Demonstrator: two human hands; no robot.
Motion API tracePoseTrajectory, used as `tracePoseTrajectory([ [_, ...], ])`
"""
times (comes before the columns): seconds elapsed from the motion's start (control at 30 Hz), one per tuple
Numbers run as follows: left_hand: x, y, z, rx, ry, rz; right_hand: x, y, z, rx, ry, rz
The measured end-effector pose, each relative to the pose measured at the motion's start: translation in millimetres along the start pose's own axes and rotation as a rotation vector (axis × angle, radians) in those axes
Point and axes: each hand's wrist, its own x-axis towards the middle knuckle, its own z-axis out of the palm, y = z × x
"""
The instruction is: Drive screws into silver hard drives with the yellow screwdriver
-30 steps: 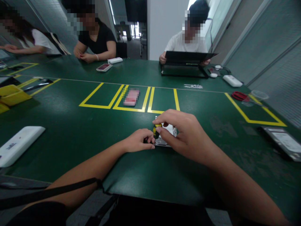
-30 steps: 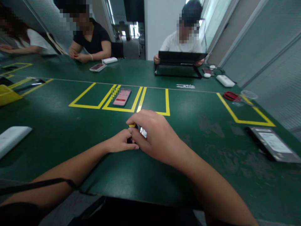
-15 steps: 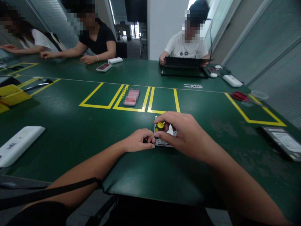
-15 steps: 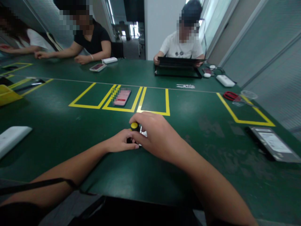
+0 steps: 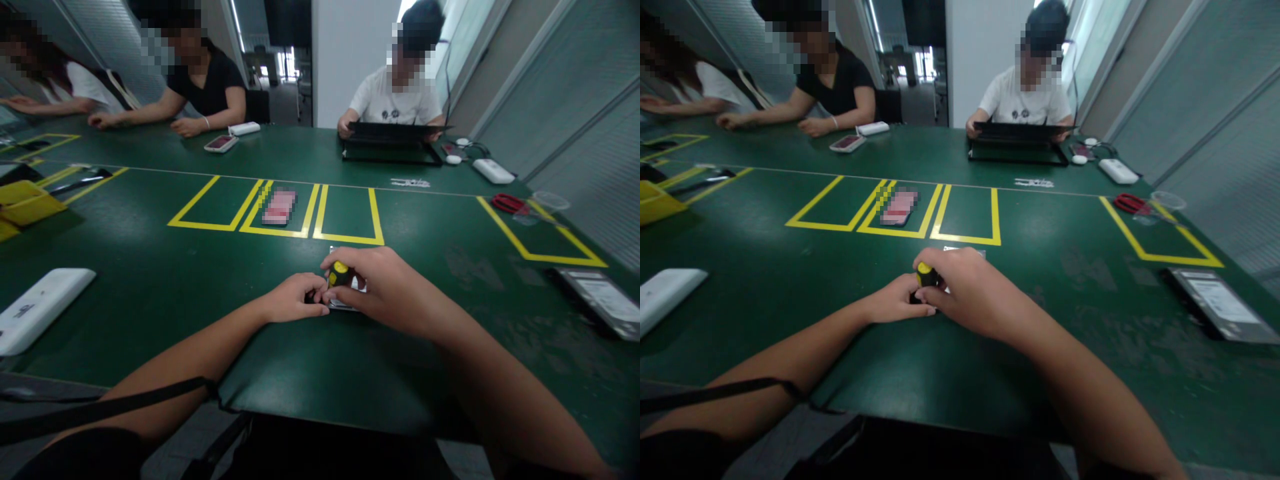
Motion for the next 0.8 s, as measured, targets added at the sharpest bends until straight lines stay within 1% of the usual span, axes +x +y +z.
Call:
tracePoseTrajectory([
  [0.17, -0.6, 0.7, -0.1, 0.029, 0.017, 0.007, 0.4, 3.5, -0.7, 0.001, 0.032, -0.010],
  [0.27, -0.8, 0.5, -0.9, 0.048, 0.013, 0.008, -2.2, 2.6, -6.5, 0.013, 0.071, -0.025],
  [0.4, -0.1, 0.4, -2.4, 0.054, -0.024, 0.009, -7.3, -2.2, -17.0, -0.009, 0.117, -0.053],
  [0.53, 0.2, 0.8, -3.0, 0.061, -0.038, 0.007, -11.8, -3.9, -21.8, -0.050, 0.162, -0.067],
  [0.7, 0.4, 2.0, -2.2, 0.098, -0.044, -0.005, -15.8, -3.9, -24.3, -0.128, 0.261, -0.033],
  [0.8, 0.5, 3.4, -1.8, 0.139, -0.051, -0.002, -19.6, -6.8, -30.7, -0.196, 0.312, -0.023],
])
